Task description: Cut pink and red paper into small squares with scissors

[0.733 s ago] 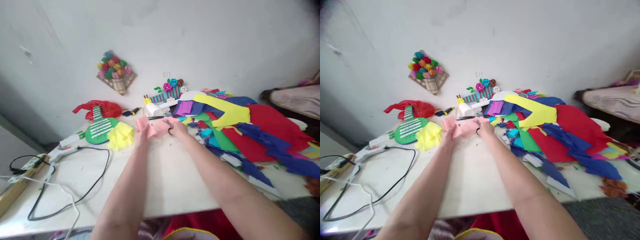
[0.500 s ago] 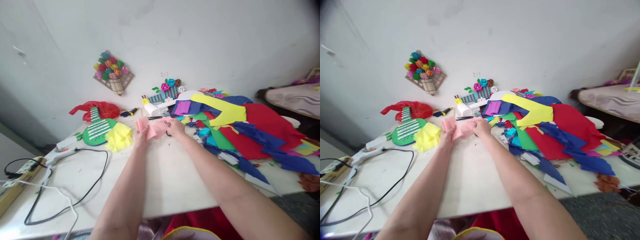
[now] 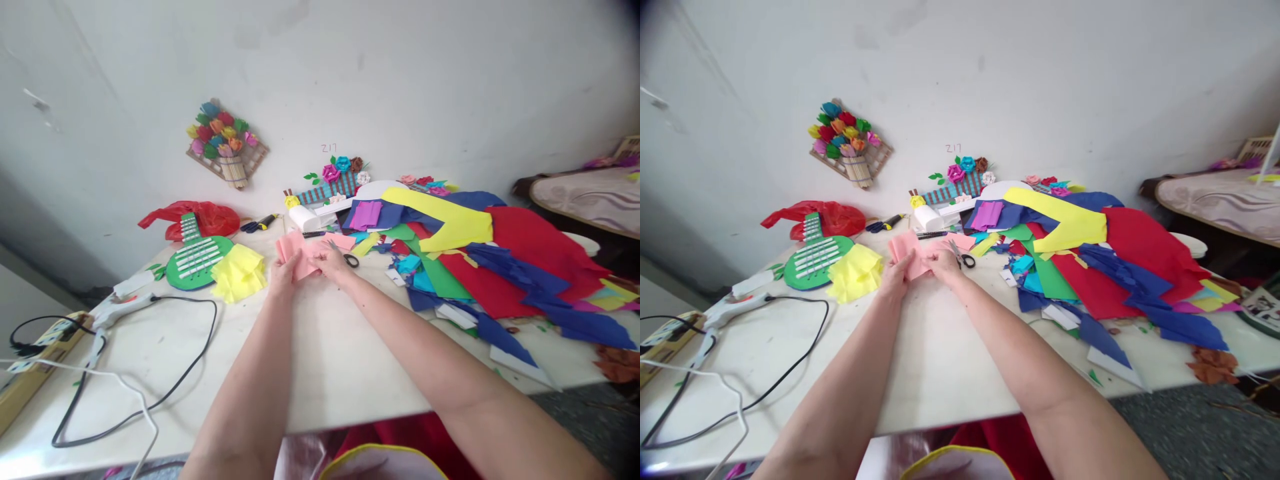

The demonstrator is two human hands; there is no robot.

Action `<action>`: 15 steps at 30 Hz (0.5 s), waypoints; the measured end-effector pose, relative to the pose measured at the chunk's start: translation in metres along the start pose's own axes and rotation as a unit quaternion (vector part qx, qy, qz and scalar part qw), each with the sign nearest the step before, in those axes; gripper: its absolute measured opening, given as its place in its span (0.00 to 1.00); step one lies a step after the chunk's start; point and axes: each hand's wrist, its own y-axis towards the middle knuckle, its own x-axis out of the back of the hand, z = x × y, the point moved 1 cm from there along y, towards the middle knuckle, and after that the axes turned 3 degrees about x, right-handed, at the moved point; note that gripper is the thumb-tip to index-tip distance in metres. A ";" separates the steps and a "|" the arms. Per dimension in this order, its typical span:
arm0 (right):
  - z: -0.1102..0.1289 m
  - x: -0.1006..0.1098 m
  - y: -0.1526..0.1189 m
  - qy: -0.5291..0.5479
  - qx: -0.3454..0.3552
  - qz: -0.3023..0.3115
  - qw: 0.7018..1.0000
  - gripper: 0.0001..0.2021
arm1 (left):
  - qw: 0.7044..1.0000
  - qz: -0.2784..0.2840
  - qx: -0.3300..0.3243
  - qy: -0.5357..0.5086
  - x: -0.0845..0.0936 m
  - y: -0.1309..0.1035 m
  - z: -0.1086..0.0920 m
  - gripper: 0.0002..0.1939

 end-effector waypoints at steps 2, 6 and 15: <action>-0.008 0.002 0.007 -0.016 0.018 -0.032 0.999 0.11 | 1.000 -0.024 -0.005 -0.005 0.003 0.003 -0.001 0.22; -0.023 0.006 0.017 -0.021 0.014 -0.070 0.997 0.10 | 0.998 -0.060 -0.015 -0.007 0.008 0.008 -0.003 0.21; -0.029 0.010 0.023 -0.004 0.016 -0.097 0.995 0.09 | 0.997 -0.057 -0.031 0.039 0.015 0.012 -0.003 0.18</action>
